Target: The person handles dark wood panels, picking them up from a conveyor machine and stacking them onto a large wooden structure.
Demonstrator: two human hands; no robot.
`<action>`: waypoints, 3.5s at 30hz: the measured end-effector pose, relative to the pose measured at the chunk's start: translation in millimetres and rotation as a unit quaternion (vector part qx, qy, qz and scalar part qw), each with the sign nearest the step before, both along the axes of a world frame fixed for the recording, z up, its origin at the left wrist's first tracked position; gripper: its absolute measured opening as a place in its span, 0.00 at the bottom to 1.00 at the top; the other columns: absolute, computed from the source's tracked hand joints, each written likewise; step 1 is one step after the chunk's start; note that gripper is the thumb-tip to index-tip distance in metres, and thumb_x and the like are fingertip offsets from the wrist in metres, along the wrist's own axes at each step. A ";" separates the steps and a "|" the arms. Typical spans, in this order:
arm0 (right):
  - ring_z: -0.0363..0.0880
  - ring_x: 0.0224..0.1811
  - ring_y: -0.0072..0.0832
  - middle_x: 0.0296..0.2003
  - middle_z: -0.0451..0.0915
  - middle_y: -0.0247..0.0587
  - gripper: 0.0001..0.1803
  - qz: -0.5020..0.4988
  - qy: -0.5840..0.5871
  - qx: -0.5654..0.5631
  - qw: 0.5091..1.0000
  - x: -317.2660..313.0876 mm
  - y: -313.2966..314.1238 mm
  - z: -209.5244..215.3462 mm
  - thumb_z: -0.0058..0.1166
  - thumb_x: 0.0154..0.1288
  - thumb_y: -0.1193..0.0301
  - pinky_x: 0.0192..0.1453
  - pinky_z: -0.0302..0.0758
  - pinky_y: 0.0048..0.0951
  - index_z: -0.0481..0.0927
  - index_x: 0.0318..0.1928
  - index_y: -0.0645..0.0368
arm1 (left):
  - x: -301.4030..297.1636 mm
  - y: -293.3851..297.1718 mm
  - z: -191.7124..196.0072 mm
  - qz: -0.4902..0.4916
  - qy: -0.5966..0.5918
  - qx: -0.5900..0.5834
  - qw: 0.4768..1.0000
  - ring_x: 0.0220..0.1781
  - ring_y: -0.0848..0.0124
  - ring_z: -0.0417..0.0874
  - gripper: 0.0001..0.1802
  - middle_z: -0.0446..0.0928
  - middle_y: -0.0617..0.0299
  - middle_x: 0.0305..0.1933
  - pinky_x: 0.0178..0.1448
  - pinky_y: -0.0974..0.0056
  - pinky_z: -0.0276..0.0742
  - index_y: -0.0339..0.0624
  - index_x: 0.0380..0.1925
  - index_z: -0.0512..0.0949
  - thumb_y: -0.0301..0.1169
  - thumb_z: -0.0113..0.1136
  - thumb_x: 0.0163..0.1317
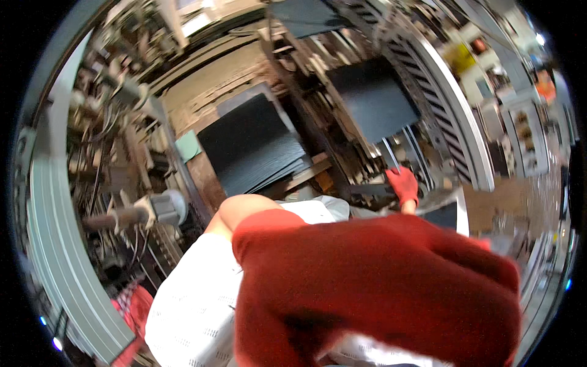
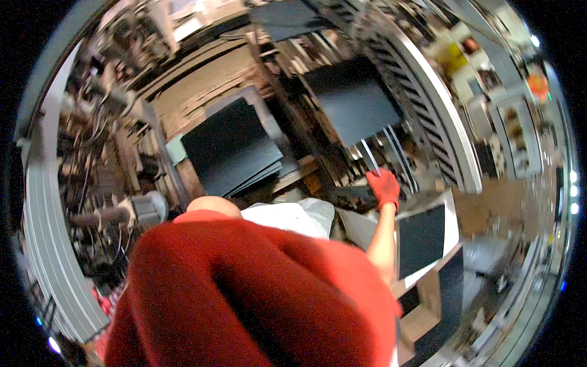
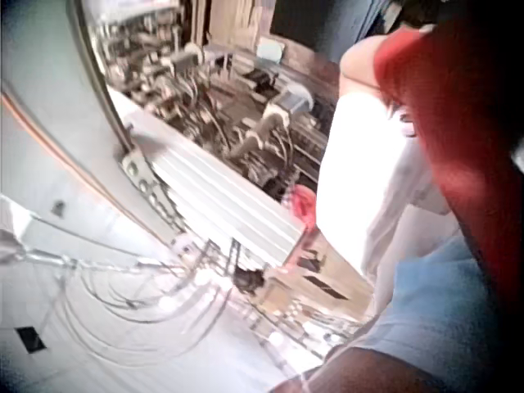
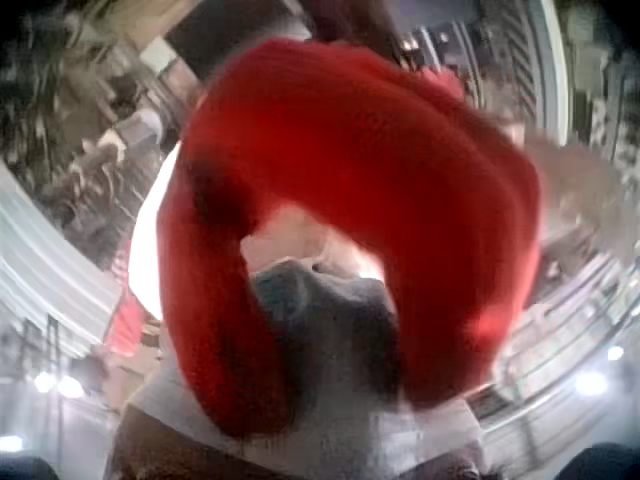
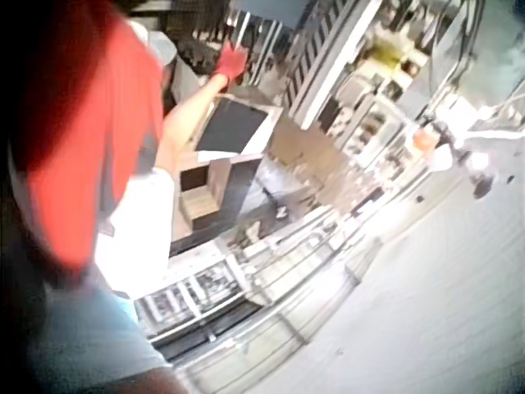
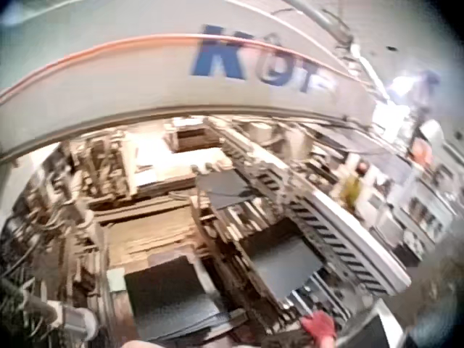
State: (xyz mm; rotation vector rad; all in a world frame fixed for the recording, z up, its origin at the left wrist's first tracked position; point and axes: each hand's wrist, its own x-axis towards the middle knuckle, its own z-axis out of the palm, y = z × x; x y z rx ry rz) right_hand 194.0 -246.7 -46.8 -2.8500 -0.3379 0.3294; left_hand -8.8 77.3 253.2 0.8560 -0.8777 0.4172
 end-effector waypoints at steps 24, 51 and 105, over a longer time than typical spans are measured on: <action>0.81 0.38 0.40 0.30 0.82 0.41 0.22 -0.038 -0.099 0.002 0.994 -18.2 5.1 2.6 0.55 0.53 0.47 0.42 0.76 0.38 0.81 0.33 0.53 | 44.3 -4.3 -263.5 0.021 0.600 0.110 0.792 0.42 0.74 0.78 0.14 0.78 0.63 0.42 0.48 0.70 0.73 0.39 0.49 0.75 0.36 0.53 0.69; 0.77 0.31 0.29 0.34 0.77 0.40 0.26 -0.325 0.024 0.631 0.704 -21.2 156.6 -2.6 0.63 0.59 0.69 0.36 0.74 0.31 0.66 0.54 0.59 | -119.8 102.7 -341.2 0.471 0.644 0.471 0.376 0.70 0.36 0.53 0.59 0.61 0.40 0.66 0.71 0.47 0.57 0.54 0.66 0.60 0.41 0.80 0.29; 0.74 0.52 0.26 0.53 0.76 0.39 0.21 -0.245 -0.004 0.763 0.598 -260.3 -119.0 -2.3 0.50 0.70 0.65 0.57 0.71 0.30 0.70 0.59 0.61 | 114.9 -44.9 -299.9 0.297 0.555 -0.073 0.774 0.33 0.76 0.70 0.16 0.70 0.66 0.30 0.38 0.66 0.69 0.39 0.32 0.72 0.36 0.69 0.56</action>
